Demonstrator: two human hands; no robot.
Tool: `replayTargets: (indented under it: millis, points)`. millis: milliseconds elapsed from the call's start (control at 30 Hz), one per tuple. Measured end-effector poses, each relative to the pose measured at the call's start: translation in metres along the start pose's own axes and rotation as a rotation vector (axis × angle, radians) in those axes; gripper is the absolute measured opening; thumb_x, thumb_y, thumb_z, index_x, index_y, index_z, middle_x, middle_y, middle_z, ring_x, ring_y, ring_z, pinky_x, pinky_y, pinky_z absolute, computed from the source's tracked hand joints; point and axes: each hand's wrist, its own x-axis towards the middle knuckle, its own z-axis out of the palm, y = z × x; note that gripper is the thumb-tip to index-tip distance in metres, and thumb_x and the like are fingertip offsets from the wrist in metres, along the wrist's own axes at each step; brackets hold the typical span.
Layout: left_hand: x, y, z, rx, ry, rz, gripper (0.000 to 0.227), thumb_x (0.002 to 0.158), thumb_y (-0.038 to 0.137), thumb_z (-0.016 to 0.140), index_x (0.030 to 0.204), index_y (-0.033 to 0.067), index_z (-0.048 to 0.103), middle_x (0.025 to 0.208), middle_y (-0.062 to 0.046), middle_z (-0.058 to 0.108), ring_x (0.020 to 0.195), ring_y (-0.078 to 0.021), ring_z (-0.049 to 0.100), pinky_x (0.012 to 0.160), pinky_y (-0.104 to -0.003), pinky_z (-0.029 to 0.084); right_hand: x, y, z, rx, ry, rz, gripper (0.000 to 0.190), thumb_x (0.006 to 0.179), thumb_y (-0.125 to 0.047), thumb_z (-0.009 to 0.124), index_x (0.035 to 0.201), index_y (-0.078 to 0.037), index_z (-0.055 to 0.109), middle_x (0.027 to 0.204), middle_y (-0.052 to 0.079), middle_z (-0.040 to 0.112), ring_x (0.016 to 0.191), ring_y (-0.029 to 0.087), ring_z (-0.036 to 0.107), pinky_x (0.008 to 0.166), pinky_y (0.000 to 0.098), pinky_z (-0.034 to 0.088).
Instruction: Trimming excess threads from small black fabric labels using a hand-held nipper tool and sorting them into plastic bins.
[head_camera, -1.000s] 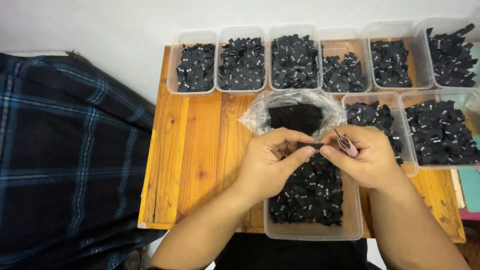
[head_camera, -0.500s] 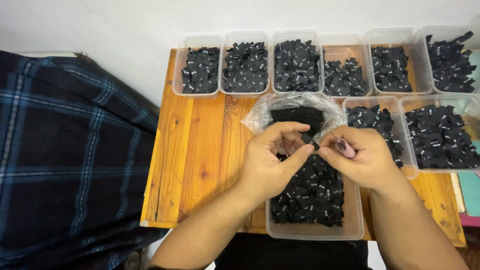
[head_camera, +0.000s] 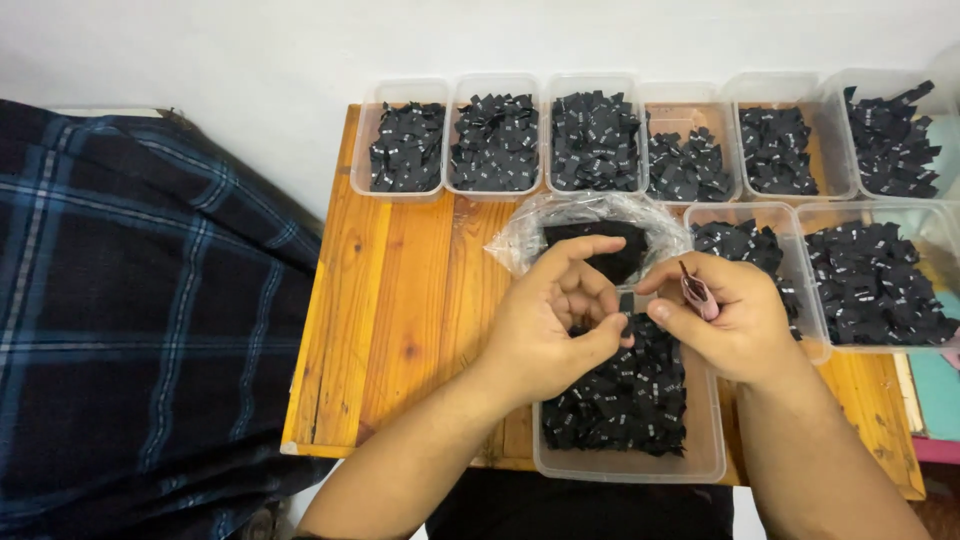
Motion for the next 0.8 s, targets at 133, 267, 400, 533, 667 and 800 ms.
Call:
replayTargets:
  millis: [133, 267, 400, 533, 667, 800]
  points:
    - [0.001, -0.004, -0.005, -0.024, -0.06, -0.042, 0.062, 0.084, -0.006, 0.071, 0.142, -0.0026, 0.052, 0.087, -0.008, 0.064, 0.074, -0.0185, 0.074, 0.065, -0.025, 0.061, 0.001, -0.004, 0.003, -0.023, -0.025, -0.017, 0.009, 0.077, -0.003, 0.077, 0.086, 0.0, 0.075, 0.041, 0.002, 0.05, 0.04, 0.008, 0.044, 0.045, 0.0196, 0.041]
    - [0.002, -0.001, -0.004, 0.015, -0.064, -0.049, 0.059, 0.084, -0.006, 0.071, 0.141, -0.002, 0.054, 0.088, -0.008, 0.066, 0.075, -0.019, 0.075, 0.066, -0.026, 0.061, 0.0, 0.002, 0.005, 0.034, 0.008, -0.004, 0.007, 0.077, 0.0, 0.078, 0.082, 0.002, 0.073, 0.04, 0.0, 0.045, 0.039, 0.007, 0.04, 0.043, 0.0185, 0.038]
    - [0.004, -0.006, -0.001, 0.031, -0.032, -0.048, 0.053, 0.086, 0.002, 0.075, 0.137, 0.0018, 0.06, 0.1, -0.011, 0.073, 0.088, -0.019, 0.076, 0.075, -0.027, 0.061, -0.003, 0.007, 0.007, 0.073, 0.075, 0.021, 0.007, 0.077, 0.004, 0.075, 0.084, 0.004, 0.073, 0.041, 0.001, 0.045, 0.042, 0.006, 0.039, 0.045, 0.0188, 0.037]
    - [0.005, -0.006, 0.002, 0.058, 0.055, -0.078, 0.043, 0.087, 0.006, 0.079, 0.128, 0.0024, 0.067, 0.095, -0.01, 0.074, 0.086, -0.017, 0.076, 0.075, -0.025, 0.061, -0.003, 0.003, 0.012, 0.083, 0.151, 0.036, 0.007, 0.08, 0.004, 0.076, 0.086, 0.003, 0.072, 0.043, 0.001, 0.045, 0.044, 0.005, 0.04, 0.046, 0.018, 0.036]
    - [0.006, -0.012, 0.004, 0.056, 0.124, -0.092, 0.023, 0.088, 0.004, 0.079, 0.11, 0.0002, 0.074, 0.091, -0.01, 0.077, 0.083, -0.0167, 0.077, 0.073, -0.026, 0.061, 0.0, -0.002, 0.015, 0.066, 0.166, 0.037, 0.007, 0.08, 0.004, 0.076, 0.086, 0.003, 0.072, 0.044, 0.001, 0.045, 0.045, 0.005, 0.04, 0.047, 0.0178, 0.036]
    - [0.006, -0.011, 0.002, 0.07, 0.158, -0.061, 0.017, 0.088, 0.004, 0.08, 0.105, 0.0015, 0.076, 0.086, -0.009, 0.077, 0.081, -0.016, 0.077, 0.073, -0.025, 0.062, -0.002, 0.004, 0.015, 0.058, 0.172, 0.038, 0.008, 0.081, 0.003, 0.077, 0.087, 0.003, 0.072, 0.045, 0.001, 0.045, 0.046, 0.005, 0.04, 0.047, 0.018, 0.036]
